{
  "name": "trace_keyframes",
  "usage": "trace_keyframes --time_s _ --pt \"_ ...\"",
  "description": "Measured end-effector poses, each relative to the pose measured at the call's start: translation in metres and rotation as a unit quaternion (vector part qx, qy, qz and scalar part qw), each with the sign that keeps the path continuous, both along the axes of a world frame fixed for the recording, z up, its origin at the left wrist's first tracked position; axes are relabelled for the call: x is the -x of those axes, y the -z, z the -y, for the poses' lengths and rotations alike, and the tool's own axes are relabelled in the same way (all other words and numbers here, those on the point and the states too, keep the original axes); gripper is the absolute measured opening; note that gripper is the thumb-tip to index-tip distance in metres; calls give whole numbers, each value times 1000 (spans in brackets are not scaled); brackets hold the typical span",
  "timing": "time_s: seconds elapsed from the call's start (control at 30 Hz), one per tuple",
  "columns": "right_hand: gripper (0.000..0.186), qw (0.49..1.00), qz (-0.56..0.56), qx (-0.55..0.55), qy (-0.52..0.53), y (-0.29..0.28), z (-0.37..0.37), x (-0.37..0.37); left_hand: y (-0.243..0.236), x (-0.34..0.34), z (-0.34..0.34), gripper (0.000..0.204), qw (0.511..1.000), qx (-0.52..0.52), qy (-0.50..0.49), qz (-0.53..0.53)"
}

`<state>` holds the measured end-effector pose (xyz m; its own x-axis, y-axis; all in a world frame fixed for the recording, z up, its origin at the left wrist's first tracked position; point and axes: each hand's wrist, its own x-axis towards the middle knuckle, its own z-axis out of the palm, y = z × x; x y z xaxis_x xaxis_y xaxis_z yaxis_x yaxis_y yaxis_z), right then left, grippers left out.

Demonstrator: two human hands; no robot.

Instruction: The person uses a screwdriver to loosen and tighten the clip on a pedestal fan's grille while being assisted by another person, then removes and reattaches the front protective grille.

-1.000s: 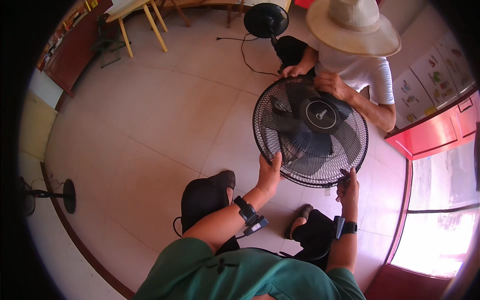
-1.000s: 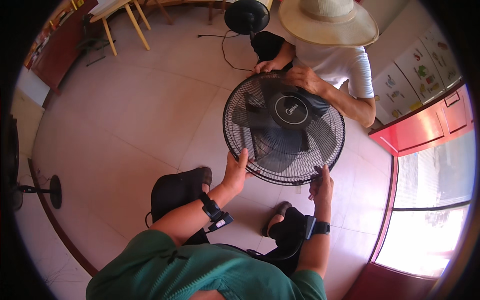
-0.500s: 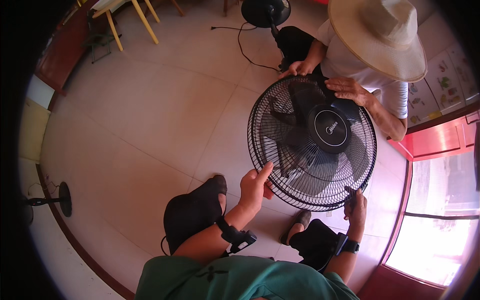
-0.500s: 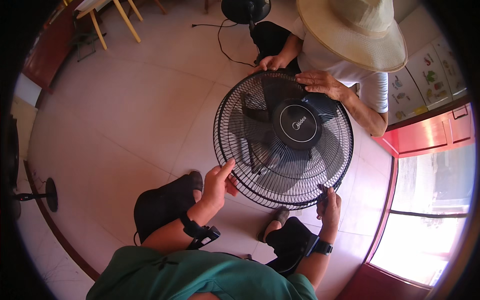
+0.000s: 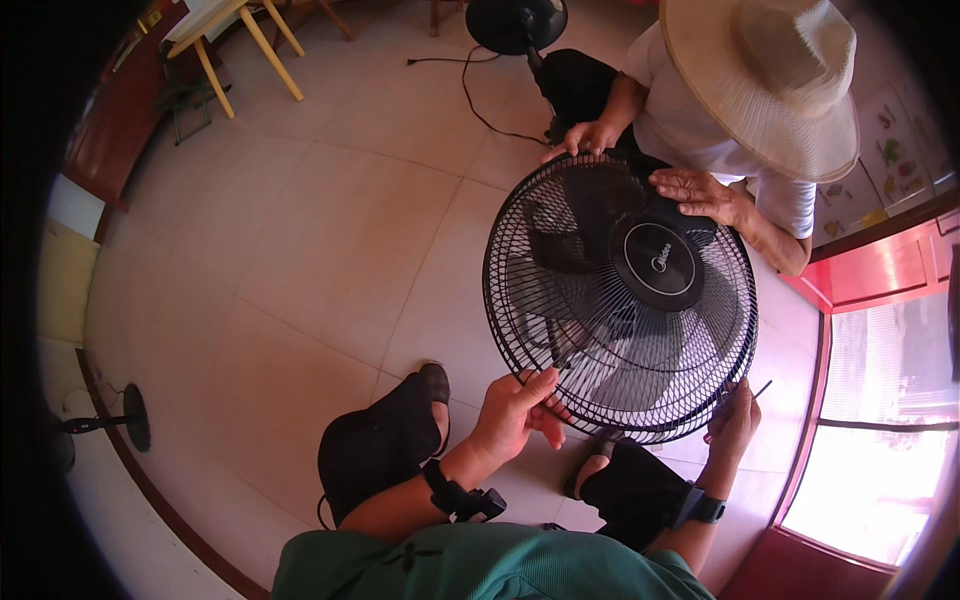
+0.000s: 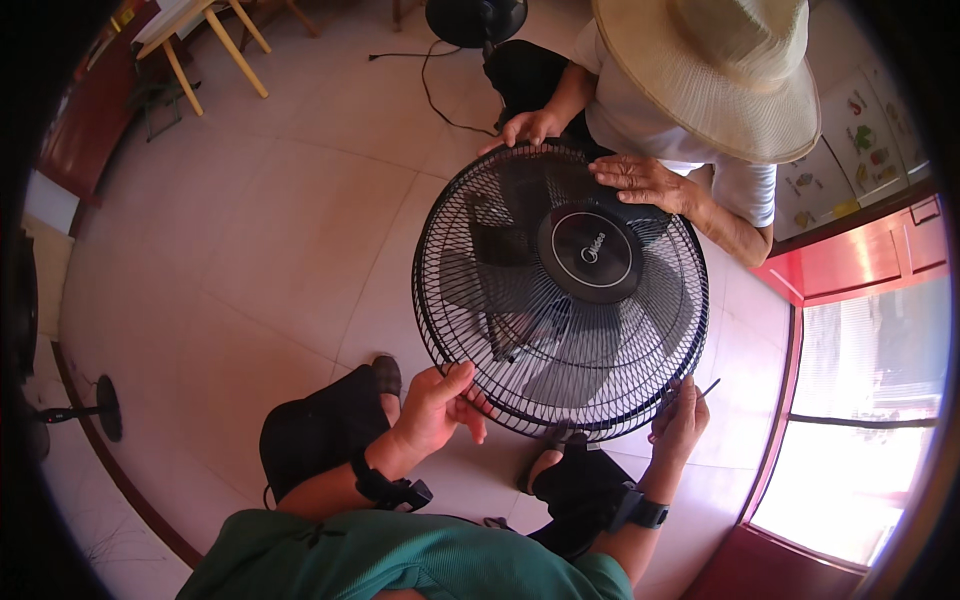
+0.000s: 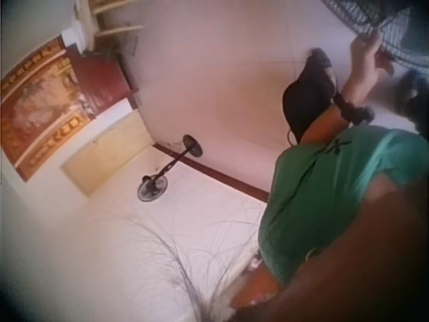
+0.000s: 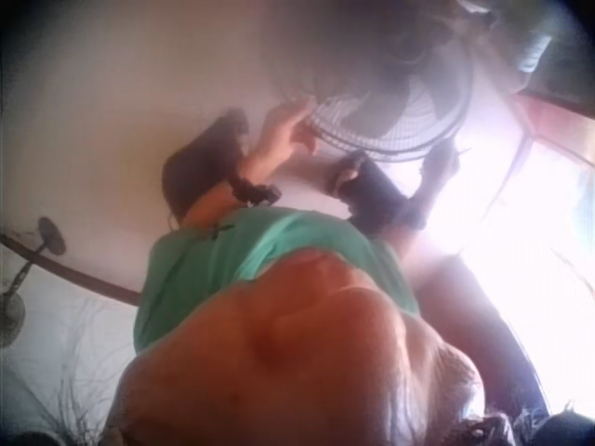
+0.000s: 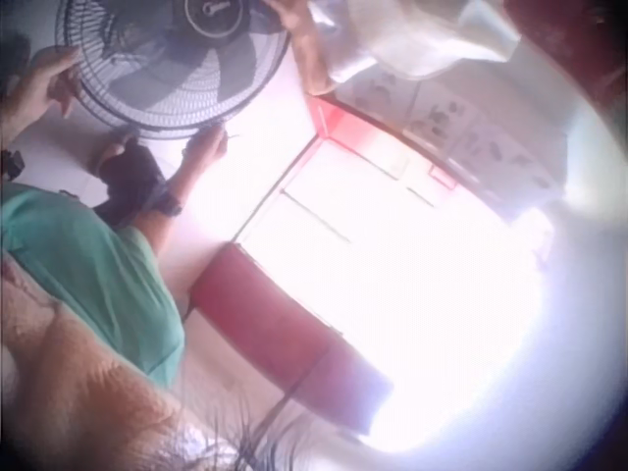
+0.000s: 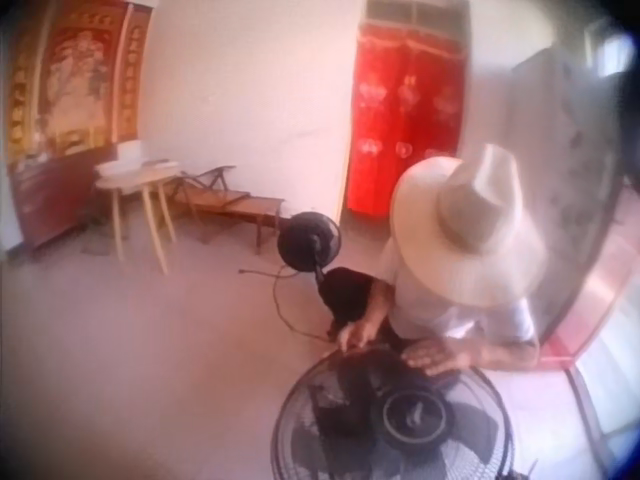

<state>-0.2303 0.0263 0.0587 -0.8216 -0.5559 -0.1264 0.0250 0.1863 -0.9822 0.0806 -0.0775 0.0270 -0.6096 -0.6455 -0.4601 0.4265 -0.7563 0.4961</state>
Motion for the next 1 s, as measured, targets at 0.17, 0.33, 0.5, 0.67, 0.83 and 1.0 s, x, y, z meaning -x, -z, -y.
trace_keyframes --time_s 0.17,0.33,0.5,0.67,0.83,1.0 --pt "36 999 13 -23 20 3 0 -1 8 0 -2 41 1000 1 -5 -1" --pt "36 999 30 -17 27 3 2 -1 16 1 -4 48 1000 12 -25 1" --pt "39 1000 -7 1 11 9 1 -3 0 8 0 56 994 -12 -65 90" --pt "40 999 -36 -14 37 4 6 -9 1 4 9 51 974 75 -155 145" --pt "45 995 -13 -45 86 -6 16 -16 -10 -12 41 46 972 -95 -210 51" --pt "50 982 -161 -40 93 7 21 -12 11 0 50 47 970 3 -232 75"
